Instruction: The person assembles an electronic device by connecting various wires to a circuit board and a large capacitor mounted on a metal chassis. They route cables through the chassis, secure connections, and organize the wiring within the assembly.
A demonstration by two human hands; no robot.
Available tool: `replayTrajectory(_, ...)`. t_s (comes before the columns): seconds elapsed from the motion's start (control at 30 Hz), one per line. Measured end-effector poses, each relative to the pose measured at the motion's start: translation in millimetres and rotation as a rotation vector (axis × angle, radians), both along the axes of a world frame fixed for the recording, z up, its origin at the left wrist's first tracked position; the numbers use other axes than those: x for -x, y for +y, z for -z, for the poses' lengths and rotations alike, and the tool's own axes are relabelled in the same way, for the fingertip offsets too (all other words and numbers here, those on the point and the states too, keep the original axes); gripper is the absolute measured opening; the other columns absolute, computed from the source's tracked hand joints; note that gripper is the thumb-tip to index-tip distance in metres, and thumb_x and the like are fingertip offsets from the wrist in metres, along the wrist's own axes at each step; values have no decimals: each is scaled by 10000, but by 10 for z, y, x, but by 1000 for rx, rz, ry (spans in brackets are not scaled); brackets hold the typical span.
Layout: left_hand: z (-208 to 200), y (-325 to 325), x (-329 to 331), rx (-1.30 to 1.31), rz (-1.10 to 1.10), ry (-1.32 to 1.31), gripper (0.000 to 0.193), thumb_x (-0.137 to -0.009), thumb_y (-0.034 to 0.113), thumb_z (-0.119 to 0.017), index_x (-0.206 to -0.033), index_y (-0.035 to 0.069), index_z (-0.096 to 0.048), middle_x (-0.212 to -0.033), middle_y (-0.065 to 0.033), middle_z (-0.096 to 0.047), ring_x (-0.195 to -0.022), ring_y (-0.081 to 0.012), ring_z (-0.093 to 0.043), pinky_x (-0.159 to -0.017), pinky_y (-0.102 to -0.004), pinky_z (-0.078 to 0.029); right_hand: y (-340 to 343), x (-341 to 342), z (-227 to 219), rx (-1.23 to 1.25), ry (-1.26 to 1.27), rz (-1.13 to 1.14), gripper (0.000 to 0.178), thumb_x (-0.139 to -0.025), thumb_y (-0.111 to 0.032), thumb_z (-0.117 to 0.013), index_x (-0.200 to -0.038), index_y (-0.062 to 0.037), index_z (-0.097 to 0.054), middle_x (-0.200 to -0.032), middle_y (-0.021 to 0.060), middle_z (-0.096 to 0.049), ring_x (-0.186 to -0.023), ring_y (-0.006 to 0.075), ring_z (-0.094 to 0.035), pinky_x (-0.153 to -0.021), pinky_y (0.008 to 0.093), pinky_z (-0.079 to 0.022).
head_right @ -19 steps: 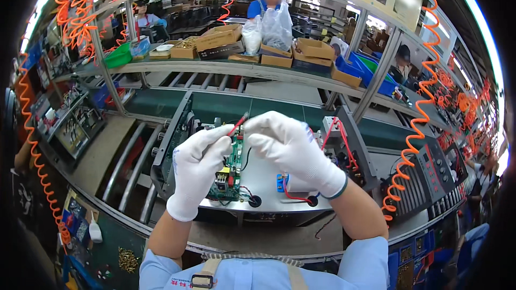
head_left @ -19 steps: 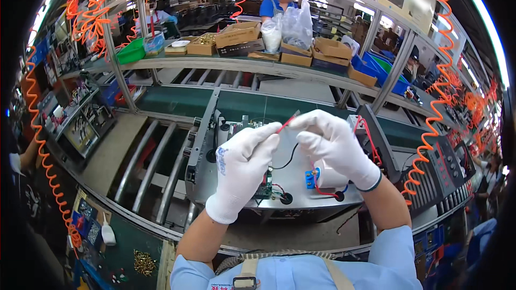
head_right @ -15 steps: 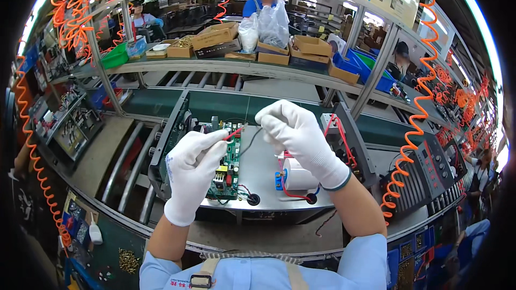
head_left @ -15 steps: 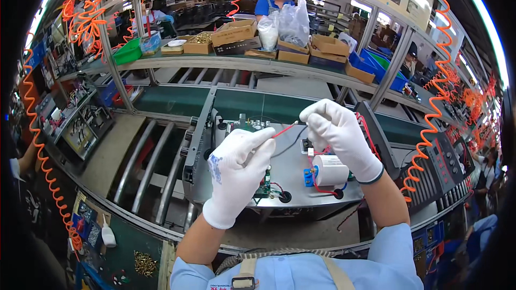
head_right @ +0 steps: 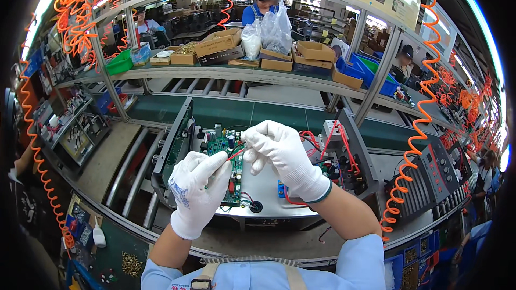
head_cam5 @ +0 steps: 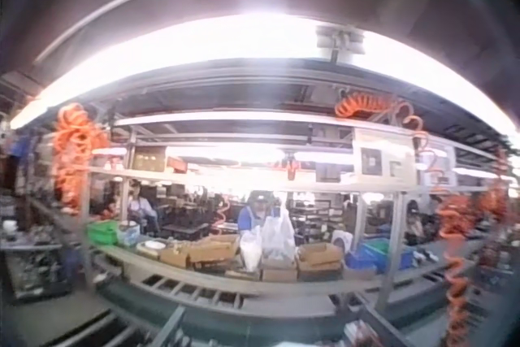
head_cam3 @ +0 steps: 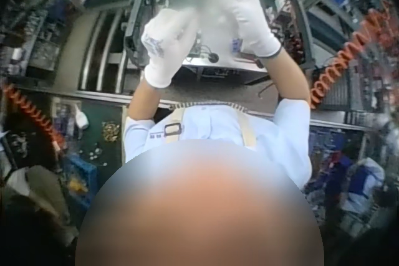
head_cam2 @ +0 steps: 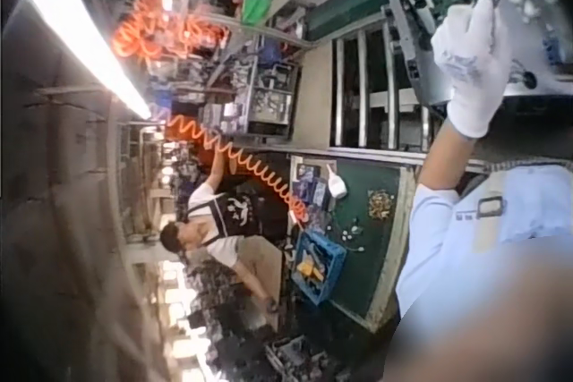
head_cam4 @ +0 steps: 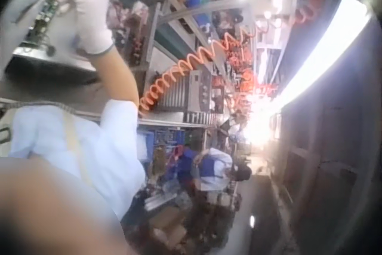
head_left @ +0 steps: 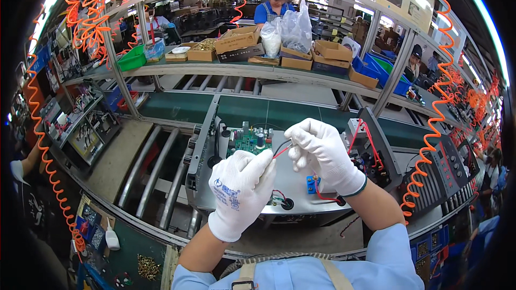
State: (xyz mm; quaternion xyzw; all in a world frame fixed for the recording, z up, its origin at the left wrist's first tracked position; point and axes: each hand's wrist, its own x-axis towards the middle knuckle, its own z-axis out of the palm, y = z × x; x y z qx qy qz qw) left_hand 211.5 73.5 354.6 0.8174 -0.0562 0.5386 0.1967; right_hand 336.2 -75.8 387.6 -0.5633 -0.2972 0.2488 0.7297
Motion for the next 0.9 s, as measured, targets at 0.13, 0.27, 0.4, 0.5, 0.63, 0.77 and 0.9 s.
replayTrajectory(0.13,105,56,-14,-161,-70,-44,309,-718,38,-793,-1009,109,-719,-765,6,-626,-640,-167,-581,-575,-320,-416,-36,-21,-41,107,25,-57,223,-994,-214,-606,-1015,7,-624,-722,57,-639,-567,99,-612,-500,240,-517)
replayTrajectory(0.27,156,101,15,-268,-78,-43,352,-705,53,-799,-1039,132,-720,-772,37,-613,-656,-149,-574,-599,-317,-400,-14,-8,-56,191,35,-51,216,-991,-210,-606,-1007,4,-626,-715,54,-635,-539,104,-598,-485,234,-500)
replayTrajectory(0.4,217,190,-28,-380,-128,-63,361,-705,80,-770,-1058,127,-711,-787,47,-587,-623,-137,-545,-581,-315,-384,18,-62,-2,178,132,-90,212,-989,-208,-606,-1004,2,-627,-708,53,-629,-522,102,-588,-476,235,-499)
replayTrajectory(0.5,221,230,-59,-440,-134,-80,337,-706,105,-717,-1043,124,-706,-802,50,-565,-598,-126,-526,-558,-311,-377,20,-19,-26,216,74,-79,213,-987,-209,-607,-998,3,-626,-711,58,-625,-531,104,-587,-477,237,-503)
replayTrajectory(0.63,209,223,-52,-465,-108,-87,326,-714,95,-712,-1039,125,-706,-804,51,-565,-596,-124,-524,-558,-309,-386,56,21,-36,185,88,-93,221,-988,-218,-608,-995,2,-624,-722,60,-625,-544,107,-593,-476,236,-505)
replayTrajectory(0.77,277,234,-83,-426,-89,-89,331,-717,92,-726,-1046,125,-704,-796,51,-571,-609,-126,-537,-563,-310,-393,56,33,17,172,26,-101,235,-991,-229,-606,-1032,2,-624,-755,67,-643,-597,114,-620,-522,245,-524)
replayTrajectory(0.9,295,252,-26,-327,-65,-71,379,-692,42,-794,-1053,124,-712,-780,37,-613,-636,-151,-559,-574,-322,-386,-13,90,-128,203,-15,-165,251,-984,-193,-622,-1133,9,-615,-849,78,-684,-725,119,-656,-671,266,-547)
